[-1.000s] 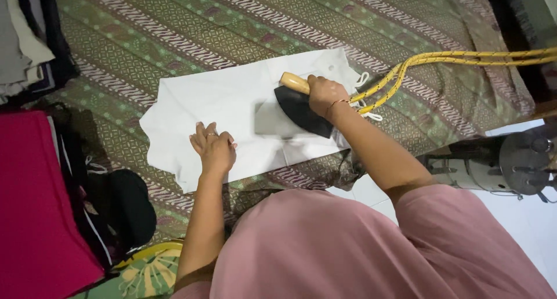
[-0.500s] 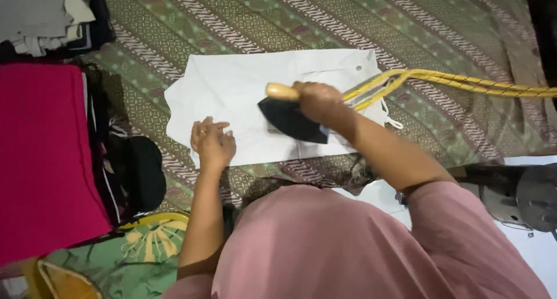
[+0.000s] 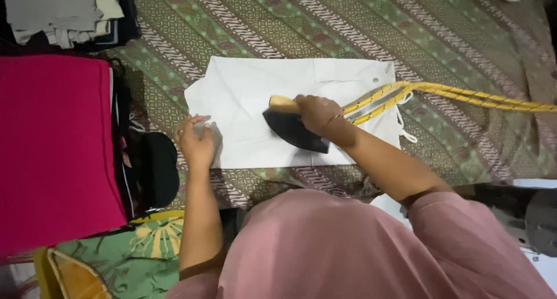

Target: The person irons a white long-sleeved shirt on a patterned ironing board using a steam iron. They smooth the fabric with their hands, iron the sleeves and body, and then fold the shirt into a neat stack.

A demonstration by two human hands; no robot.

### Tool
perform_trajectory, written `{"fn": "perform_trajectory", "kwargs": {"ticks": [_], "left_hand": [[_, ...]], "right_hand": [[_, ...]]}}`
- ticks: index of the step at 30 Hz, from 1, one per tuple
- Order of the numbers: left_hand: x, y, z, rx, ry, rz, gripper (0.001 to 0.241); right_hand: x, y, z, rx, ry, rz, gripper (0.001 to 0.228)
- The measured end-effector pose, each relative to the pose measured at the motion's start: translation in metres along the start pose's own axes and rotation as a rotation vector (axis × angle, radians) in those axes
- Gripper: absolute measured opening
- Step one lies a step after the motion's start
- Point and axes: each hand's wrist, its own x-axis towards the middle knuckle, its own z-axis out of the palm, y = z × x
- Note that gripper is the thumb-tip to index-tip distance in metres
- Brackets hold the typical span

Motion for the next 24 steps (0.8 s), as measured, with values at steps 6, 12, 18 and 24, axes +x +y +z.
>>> {"fn": "perform_trajectory", "kwargs": {"ticks": [6,12,18,24], "left_hand": [[0.007,-0.016,-0.006,0.028,0.011,-0.212,0.021],[0.011,-0.022,-0.006,0.020,-0.092,-0.337,0.023],[0.013,-0.013,-0.015,-0.028,-0.082,-0.334,0.022],[0.013,-0.015,-0.015,-0.059,-0.015,-0.257,0.022]], "right_hand": [[0.035,-0.005,0.008,-0.324,0.631,-0.414,0.009],[0.017,-0.065,-0.037,-0.112,0.081,-0.303,0.027],[0.043,-0.082,-0.019,-0.194,0.288,-0.356,0.016],[0.058,-0.082,-0.006,-0.118,0.439,-0.405,0.011]]}}
